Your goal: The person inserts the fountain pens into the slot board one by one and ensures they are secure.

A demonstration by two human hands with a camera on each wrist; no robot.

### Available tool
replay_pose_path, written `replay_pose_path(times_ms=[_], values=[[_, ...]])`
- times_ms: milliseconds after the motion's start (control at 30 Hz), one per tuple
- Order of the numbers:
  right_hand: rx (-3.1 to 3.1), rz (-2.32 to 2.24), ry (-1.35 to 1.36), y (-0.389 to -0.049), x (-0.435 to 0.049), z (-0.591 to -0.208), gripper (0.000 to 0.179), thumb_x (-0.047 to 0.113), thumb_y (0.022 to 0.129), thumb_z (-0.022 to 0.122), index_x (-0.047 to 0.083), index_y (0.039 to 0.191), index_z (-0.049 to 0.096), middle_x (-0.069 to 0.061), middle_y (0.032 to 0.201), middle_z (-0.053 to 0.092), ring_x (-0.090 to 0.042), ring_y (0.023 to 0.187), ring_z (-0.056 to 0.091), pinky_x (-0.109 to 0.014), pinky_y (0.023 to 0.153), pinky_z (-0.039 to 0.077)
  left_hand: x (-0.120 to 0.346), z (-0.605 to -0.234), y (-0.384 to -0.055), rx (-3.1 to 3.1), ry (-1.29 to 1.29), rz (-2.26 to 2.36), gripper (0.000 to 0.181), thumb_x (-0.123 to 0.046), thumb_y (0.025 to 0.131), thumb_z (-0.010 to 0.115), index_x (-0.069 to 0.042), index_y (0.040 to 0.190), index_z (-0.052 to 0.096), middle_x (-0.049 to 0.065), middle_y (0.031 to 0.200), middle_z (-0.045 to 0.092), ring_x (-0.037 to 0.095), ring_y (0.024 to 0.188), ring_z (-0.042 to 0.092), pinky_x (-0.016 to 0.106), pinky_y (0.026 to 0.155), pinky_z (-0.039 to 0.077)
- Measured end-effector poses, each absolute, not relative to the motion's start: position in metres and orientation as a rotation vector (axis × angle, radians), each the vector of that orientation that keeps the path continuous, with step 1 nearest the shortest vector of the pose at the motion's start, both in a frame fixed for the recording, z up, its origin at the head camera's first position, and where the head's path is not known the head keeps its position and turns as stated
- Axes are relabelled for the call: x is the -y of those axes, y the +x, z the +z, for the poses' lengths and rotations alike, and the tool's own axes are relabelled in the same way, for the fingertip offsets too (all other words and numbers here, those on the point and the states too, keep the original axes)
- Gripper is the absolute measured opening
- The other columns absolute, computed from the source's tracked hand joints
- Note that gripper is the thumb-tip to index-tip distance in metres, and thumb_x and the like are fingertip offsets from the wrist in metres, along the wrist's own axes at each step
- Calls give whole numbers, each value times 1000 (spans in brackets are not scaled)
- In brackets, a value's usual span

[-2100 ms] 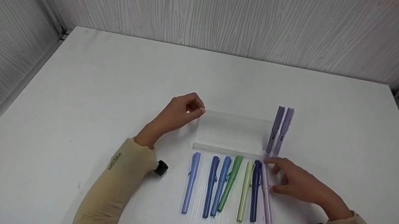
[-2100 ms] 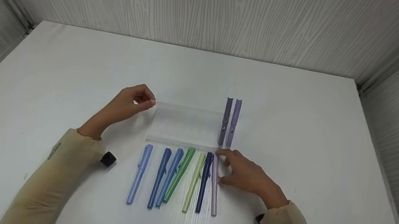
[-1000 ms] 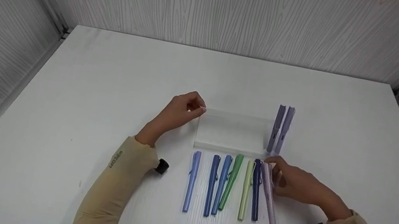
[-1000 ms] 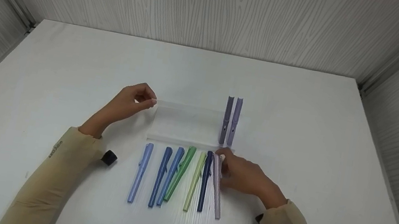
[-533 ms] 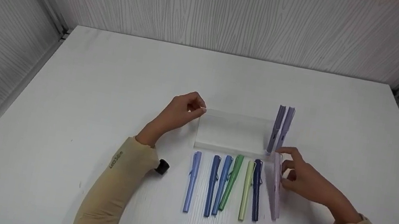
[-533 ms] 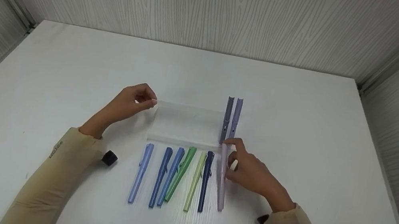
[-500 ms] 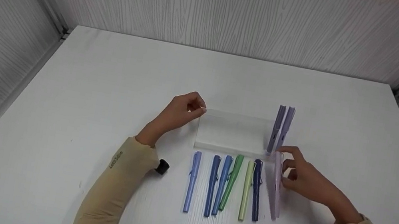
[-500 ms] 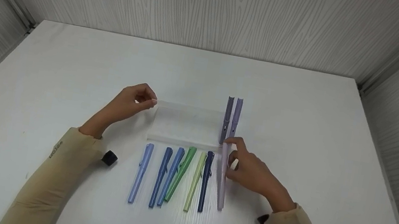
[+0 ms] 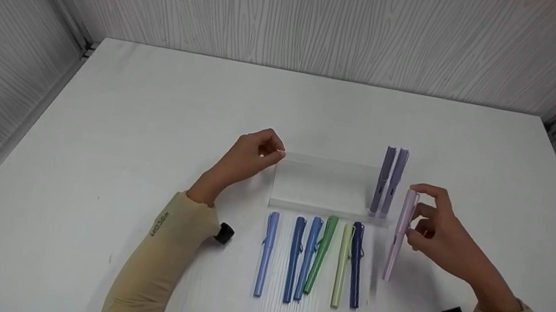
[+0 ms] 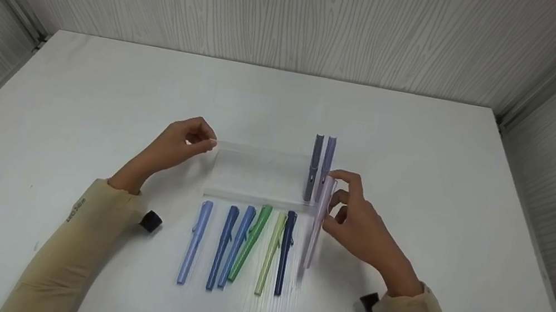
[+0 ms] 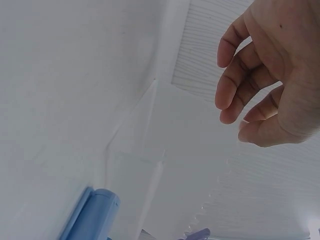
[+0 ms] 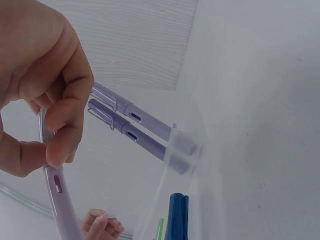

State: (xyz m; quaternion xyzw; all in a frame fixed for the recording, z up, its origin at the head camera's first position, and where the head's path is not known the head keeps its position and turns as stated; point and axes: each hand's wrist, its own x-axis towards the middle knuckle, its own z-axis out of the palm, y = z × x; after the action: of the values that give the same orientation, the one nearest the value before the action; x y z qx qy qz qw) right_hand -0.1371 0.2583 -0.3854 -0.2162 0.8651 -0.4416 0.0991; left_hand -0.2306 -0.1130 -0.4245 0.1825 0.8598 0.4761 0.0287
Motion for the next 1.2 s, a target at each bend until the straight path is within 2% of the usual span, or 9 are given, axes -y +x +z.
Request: replay_pose_path(times_ms=[233, 367, 500, 867, 1200], values=[[-2608, -1352, -706, -139, -256, -382, 64, -13, 87, 51, 4, 138, 17, -9, 91, 59, -12, 58, 53, -24, 56, 47, 113, -426, -229, -2669, 558, 1451, 15, -18, 96, 60, -5, 101, 62, 10, 95, 65, 17, 85, 57, 27, 77, 46], [-2640, -1356, -661, -139, -253, -378, 65, -11, 88, 52, 5, 139, 15, -11, 92, 59, -16, 59, 54, -23, 57, 48, 112, -426, -228, -2667, 559, 1452, 15, -18, 95, 60, -4, 102, 62, 10, 95, 65, 17, 85, 57, 28, 78, 46], [-2665, -1385, -615, -139, -251, -374, 67, -10, 88, 52, 7, 141, 15, -11, 93, 58, -14, 59, 54, -23, 57, 48, 111, -426, -229, -2670, 576, 1457, 15, -18, 95, 60, -4, 102, 62, 11, 94, 65, 17, 84, 57, 28, 77, 46], [-2787, -1465, -570, -143, -244, -365, 70, -12, 87, 54, 9, 142, 17, 0, 91, 56, -13, 56, 55, -21, 56, 47, 112, -426, -231, -2684, 583, 1445, 15, -18, 96, 60, -4, 101, 62, 10, 93, 65, 17, 83, 56, 27, 76, 45], [-2950, -1344, -611, -147, -239, -356, 70, -4, 90, 59, 10, 144, 17, -9, 97, 60, -11, 58, 54, -17, 57, 43, 111, -425, -232, -2683, 573, 1463, 15, -17, 95, 60, -4, 101, 62, 11, 94, 66, 18, 84, 58, 27, 77, 46]])
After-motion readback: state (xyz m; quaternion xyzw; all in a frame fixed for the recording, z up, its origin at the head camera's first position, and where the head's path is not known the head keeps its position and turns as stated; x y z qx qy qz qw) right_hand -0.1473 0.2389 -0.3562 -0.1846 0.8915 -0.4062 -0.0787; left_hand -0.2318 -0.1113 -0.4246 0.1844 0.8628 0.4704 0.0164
